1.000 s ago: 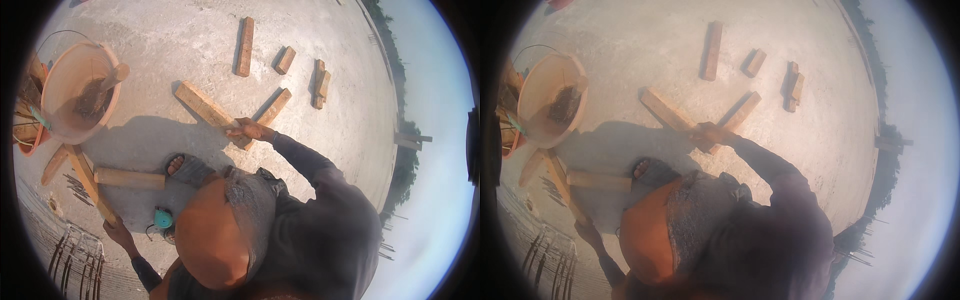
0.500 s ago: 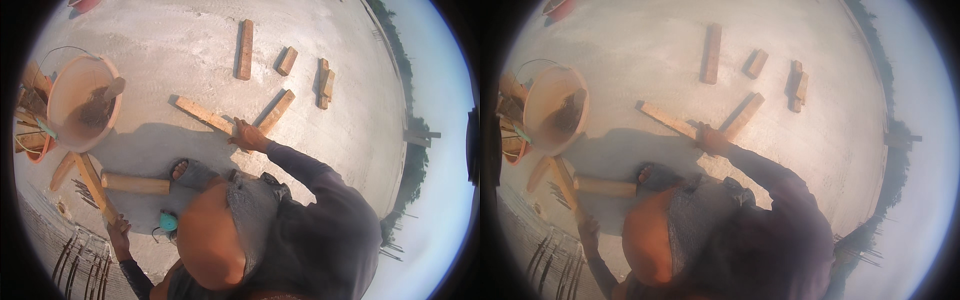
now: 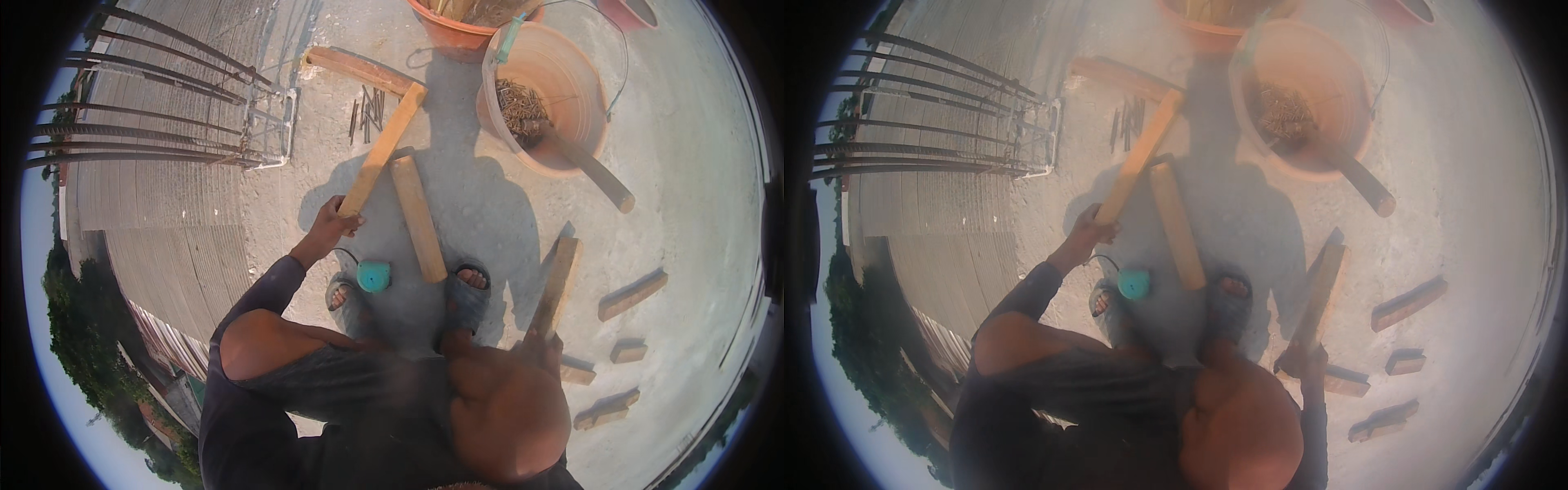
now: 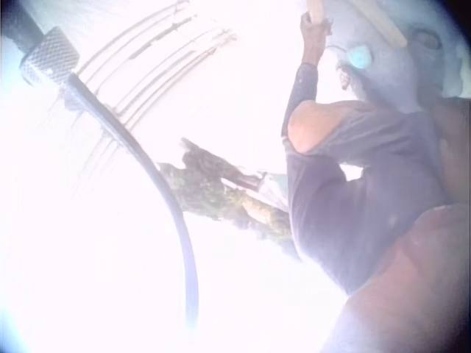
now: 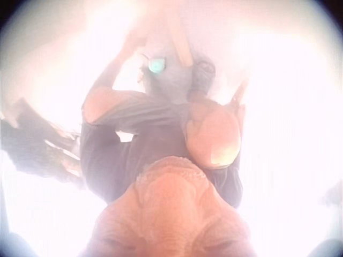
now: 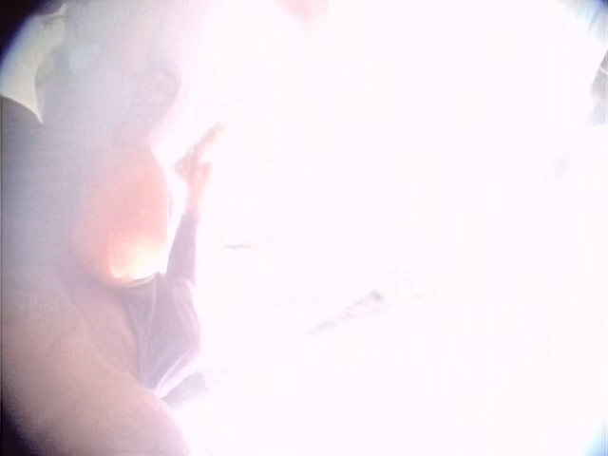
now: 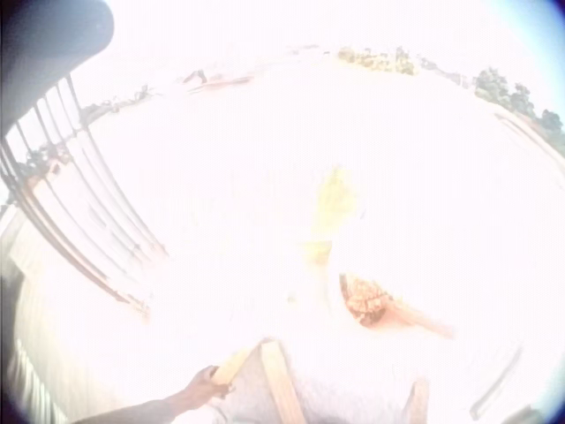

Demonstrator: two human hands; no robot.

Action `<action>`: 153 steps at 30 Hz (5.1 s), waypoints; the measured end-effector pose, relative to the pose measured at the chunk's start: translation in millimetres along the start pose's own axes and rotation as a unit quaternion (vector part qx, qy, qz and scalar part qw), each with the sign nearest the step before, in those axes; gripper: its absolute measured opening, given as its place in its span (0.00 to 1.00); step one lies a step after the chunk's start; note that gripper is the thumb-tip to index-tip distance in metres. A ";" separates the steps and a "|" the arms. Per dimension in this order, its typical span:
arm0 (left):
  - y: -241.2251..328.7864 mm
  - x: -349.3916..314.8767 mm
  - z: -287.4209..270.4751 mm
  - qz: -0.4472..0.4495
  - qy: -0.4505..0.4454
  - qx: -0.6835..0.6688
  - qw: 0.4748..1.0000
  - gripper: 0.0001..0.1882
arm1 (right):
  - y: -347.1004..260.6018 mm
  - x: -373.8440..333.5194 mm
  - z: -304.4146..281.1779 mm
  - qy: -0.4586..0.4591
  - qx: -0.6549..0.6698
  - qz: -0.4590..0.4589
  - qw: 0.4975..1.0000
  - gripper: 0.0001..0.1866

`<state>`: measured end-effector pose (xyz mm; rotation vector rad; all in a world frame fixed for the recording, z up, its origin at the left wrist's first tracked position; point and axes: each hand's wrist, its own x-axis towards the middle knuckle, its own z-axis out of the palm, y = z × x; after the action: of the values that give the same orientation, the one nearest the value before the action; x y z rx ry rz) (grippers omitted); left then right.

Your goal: The person measures and aligns wooden planks, then hammers nails to join them into a rectangular frame. They position the assembled frame around vertical metal rods on the rooftop.

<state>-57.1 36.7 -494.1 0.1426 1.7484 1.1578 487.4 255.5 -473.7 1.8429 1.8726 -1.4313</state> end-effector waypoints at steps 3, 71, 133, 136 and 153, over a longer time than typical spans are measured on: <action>-14.3 -9.3 -4.7 -0.011 0.005 -0.002 1.000 0.32 | -8.6 -2.6 12.9 0.056 -0.102 -0.022 0.993 0.30; 42.2 -85.1 -5.9 0.254 0.188 -0.316 0.895 0.34 | -745.6 253.4 -27.7 0.301 -0.262 -0.687 0.607 0.26; 269.2 -99.0 12.2 0.141 0.024 0.067 0.987 0.31 | -362.1 78.5 134.6 0.126 -0.141 -0.595 0.781 0.40; 279.7 -90.4 39.4 0.123 -0.003 0.138 0.983 0.32 | -369.8 106.8 148.5 -0.015 0.002 -0.587 0.810 0.38; 310.7 23.6 103.2 0.126 -0.022 0.376 0.918 0.35 | -383.7 204.9 145.7 -0.071 0.121 -0.527 0.838 0.35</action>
<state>-110.2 281.6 -282.2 0.8705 2.0951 0.5821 46.0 378.3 -497.4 0.5925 2.8768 -2.0516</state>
